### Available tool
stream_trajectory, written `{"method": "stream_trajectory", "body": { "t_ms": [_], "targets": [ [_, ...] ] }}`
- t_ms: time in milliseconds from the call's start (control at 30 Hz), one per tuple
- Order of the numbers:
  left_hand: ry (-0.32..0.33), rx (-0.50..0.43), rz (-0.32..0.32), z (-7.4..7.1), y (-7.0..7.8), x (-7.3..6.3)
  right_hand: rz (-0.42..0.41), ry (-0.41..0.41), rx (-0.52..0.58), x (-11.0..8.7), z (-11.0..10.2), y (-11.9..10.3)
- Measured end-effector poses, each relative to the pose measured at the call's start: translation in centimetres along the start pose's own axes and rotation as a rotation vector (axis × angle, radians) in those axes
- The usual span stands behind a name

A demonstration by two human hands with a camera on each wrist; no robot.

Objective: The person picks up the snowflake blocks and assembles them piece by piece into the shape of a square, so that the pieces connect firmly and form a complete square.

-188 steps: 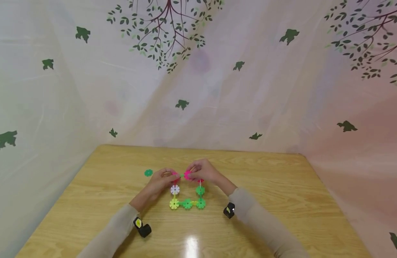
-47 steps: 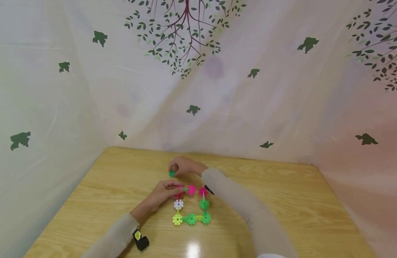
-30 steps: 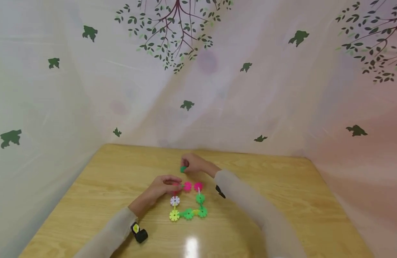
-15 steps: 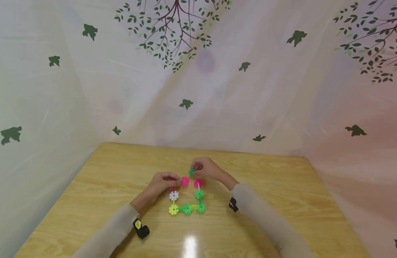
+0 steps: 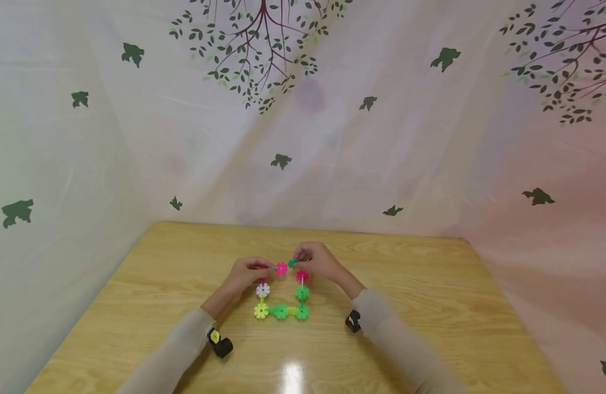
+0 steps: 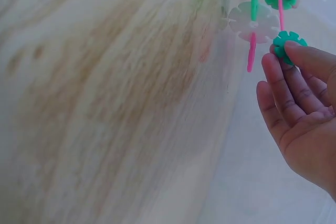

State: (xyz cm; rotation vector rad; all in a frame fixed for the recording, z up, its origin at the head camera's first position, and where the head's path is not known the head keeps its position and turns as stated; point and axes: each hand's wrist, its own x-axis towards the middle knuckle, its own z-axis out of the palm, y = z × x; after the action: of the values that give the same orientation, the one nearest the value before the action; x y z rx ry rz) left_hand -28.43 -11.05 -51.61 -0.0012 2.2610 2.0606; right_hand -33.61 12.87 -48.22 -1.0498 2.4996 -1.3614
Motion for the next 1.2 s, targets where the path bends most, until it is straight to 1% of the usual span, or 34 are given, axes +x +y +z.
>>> {"method": "stream_trajectory", "body": {
  "t_ms": [100, 200, 333, 467, 533, 633, 700, 733, 867, 933, 1067, 1200],
  "targets": [
    [0.011, -0.008, -0.008, 0.0, 0.0, 0.1, 0.023, 0.017, 0.005, -0.1, 0.1, 0.1],
    [0.017, -0.038, -0.015, 0.0, 0.0, 0.3, 0.053, 0.037, 0.023, -0.1, 0.1, 0.1],
    [0.023, -0.060, -0.003, 0.1, 0.2, 1.0, 0.066, 0.061, 0.061, 0.4, 0.1, 0.5],
    [0.033, -0.059, 0.012, 0.4, 0.4, 1.5, 0.064, 0.090, 0.091, 0.8, 0.2, 0.8],
    [0.035, -0.062, 0.008, 0.5, 0.4, 1.8, 0.054, 0.100, 0.094, 0.8, 0.1, 0.3],
    [0.033, -0.093, 0.000, 0.7, 0.4, 2.0, 0.058, 0.113, 0.104, 0.7, -0.1, -1.1],
    [0.042, -0.115, -0.002, 0.8, 0.4, 2.2, 0.074, 0.126, 0.127, 0.7, -0.1, -1.8],
    [0.042, -0.130, -0.001, 0.8, 0.4, 2.3, 0.088, 0.135, 0.138, 0.7, -0.1, -1.8],
    [0.045, -0.148, -0.001, 1.2, 0.2, 2.5, 0.116, 0.168, 0.156, 1.0, 0.4, -0.2],
    [0.040, -0.160, -0.017, 1.4, 0.1, 2.6, 0.133, 0.180, 0.164, 1.1, 0.6, 0.6],
    [0.034, -0.212, -0.035, 1.8, 0.2, 3.0, 0.160, 0.199, 0.201, 1.4, 0.6, 1.0],
    [0.028, -0.271, -0.028, 2.2, 0.7, 3.5, 0.184, 0.226, 0.227, 1.9, 0.1, 0.9]
  ]
}}
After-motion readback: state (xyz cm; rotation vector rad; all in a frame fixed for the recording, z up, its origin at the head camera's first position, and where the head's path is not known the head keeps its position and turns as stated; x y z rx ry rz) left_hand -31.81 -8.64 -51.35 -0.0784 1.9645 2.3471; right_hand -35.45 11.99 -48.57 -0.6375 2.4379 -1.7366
